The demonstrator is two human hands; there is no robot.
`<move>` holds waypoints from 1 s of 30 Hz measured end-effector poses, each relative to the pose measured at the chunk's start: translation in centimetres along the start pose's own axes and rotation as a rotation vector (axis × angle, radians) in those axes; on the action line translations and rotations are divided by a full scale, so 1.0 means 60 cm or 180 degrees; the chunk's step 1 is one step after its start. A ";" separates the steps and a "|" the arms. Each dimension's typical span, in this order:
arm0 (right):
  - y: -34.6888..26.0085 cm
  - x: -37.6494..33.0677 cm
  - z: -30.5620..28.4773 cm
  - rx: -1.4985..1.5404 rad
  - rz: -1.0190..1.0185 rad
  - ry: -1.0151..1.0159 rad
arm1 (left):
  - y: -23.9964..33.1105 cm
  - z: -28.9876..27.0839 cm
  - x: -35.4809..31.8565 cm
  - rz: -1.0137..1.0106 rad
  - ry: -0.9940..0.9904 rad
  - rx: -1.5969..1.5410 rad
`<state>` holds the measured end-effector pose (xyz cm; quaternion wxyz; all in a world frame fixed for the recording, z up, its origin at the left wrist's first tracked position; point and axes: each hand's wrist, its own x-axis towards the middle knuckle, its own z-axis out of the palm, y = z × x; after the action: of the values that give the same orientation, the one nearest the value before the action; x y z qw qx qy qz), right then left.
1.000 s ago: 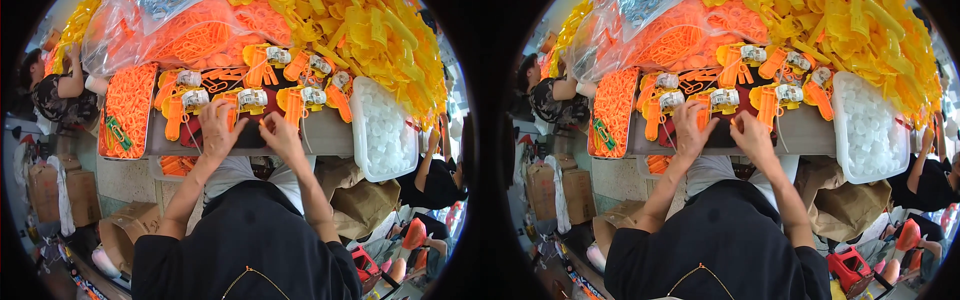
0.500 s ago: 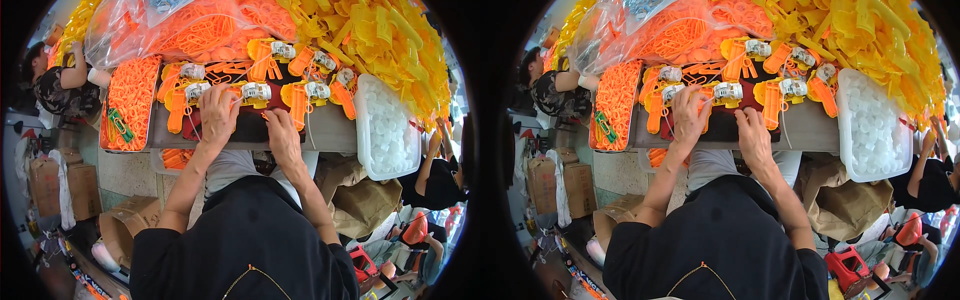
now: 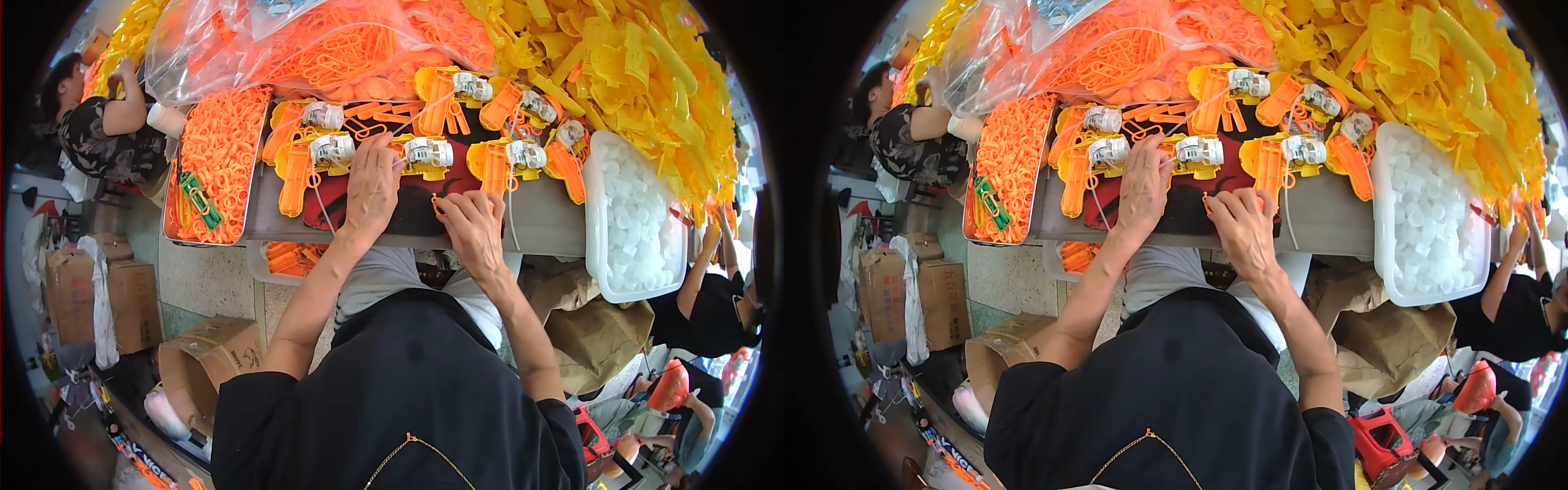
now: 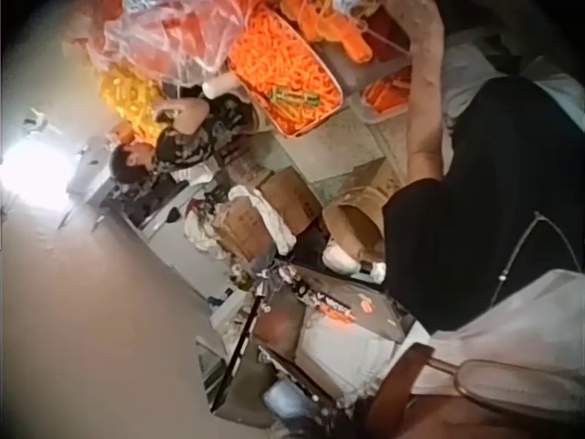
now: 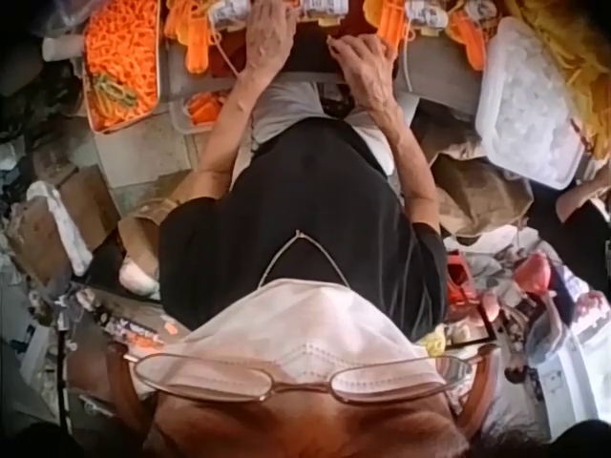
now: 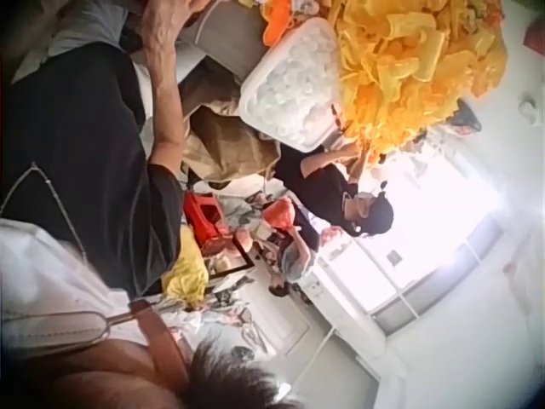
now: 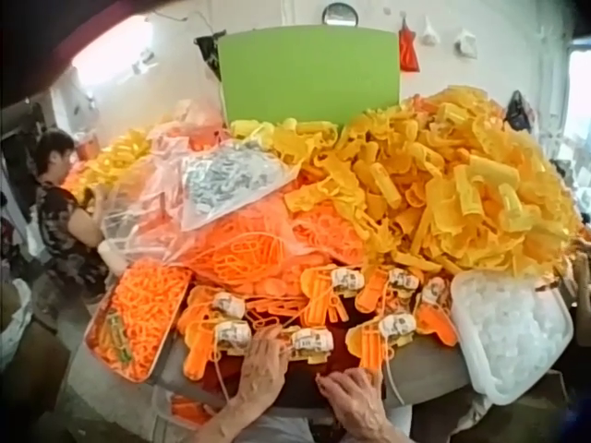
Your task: Assembling and finishing plastic toy guns by adding components and trimming strings.
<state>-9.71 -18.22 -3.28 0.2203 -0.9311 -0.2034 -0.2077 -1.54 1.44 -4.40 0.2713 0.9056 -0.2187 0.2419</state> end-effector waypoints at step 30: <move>-0.077 0.060 0.064 -0.0303 -0.0107 0.0303 | -0.029 -0.041 0.047 -0.0090 -0.0670 -0.0345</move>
<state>-7.73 -11.46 -3.20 0.1817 -0.9261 -0.1982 -0.2648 0.81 3.49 -1.67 0.2988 0.9130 -0.2459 0.1294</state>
